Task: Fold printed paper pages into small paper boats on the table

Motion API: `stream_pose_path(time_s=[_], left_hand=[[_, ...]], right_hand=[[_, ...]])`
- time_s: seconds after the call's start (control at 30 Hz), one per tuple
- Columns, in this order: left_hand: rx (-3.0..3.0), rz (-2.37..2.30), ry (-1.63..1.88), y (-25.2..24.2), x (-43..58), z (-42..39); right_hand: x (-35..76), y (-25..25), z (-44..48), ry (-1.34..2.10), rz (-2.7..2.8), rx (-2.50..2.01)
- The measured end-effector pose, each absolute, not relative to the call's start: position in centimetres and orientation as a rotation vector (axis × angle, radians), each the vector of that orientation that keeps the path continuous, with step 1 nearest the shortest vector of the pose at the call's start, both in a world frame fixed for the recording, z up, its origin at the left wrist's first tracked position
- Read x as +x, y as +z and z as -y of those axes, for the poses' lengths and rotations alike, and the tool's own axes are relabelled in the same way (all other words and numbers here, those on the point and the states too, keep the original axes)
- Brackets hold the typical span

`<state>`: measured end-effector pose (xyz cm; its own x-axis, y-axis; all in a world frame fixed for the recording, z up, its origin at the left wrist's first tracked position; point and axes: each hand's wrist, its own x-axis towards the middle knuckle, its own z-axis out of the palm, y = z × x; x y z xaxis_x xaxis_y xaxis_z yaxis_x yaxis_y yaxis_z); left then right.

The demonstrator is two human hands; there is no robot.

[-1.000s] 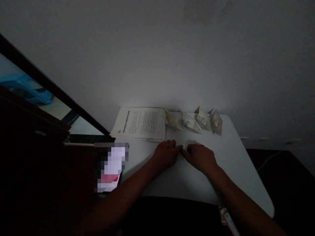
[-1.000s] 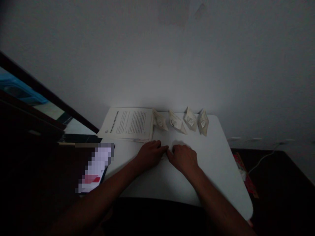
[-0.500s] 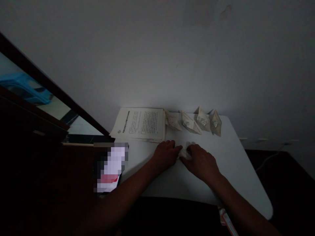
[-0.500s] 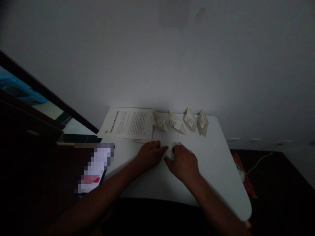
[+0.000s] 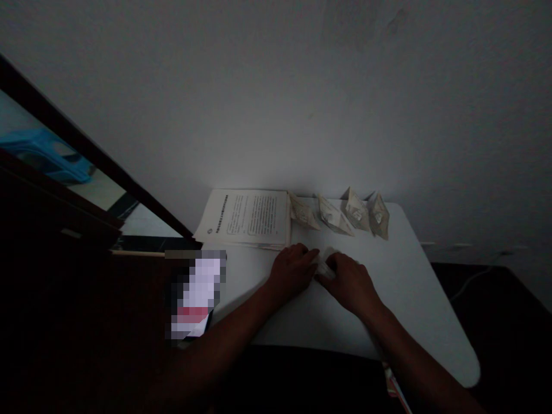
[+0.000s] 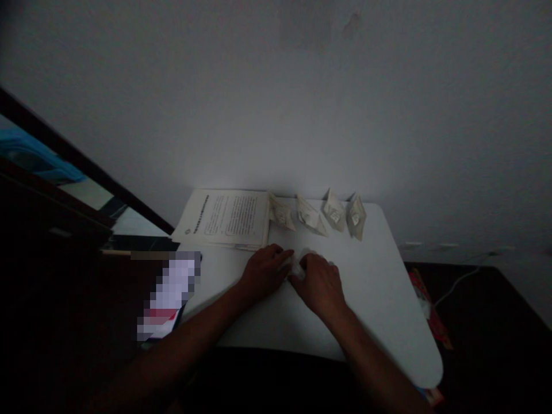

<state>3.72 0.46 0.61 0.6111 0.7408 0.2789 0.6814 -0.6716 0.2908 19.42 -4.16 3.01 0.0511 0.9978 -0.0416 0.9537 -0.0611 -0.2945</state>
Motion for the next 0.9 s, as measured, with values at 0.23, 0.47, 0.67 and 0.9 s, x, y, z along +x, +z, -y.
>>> stream_pose_path(time_s=[0.23, 0.47, 0.67, 0.9], left_hand=[[2.641, -1.199, 0.601, 0.7, 3.9, -0.6], [2.606, -1.212, 0.643, 0.3, 4.0, -0.8], [2.509, -1.151, 0.727, 0.1, 3.7, -1.0], [2.383, -1.085, 0.704, 0.8, 3.5, -0.9]], right_hand=[[19.7, 2.5, 4.4, 0.349, 1.993, -2.076], [19.5, 2.6, 3.9, 0.419, 1.968, -2.129], [19.4, 2.1, 4.0, 0.464, 1.881, -2.094], [19.8, 1.5, 4.7, 0.572, 1.714, -1.87]])
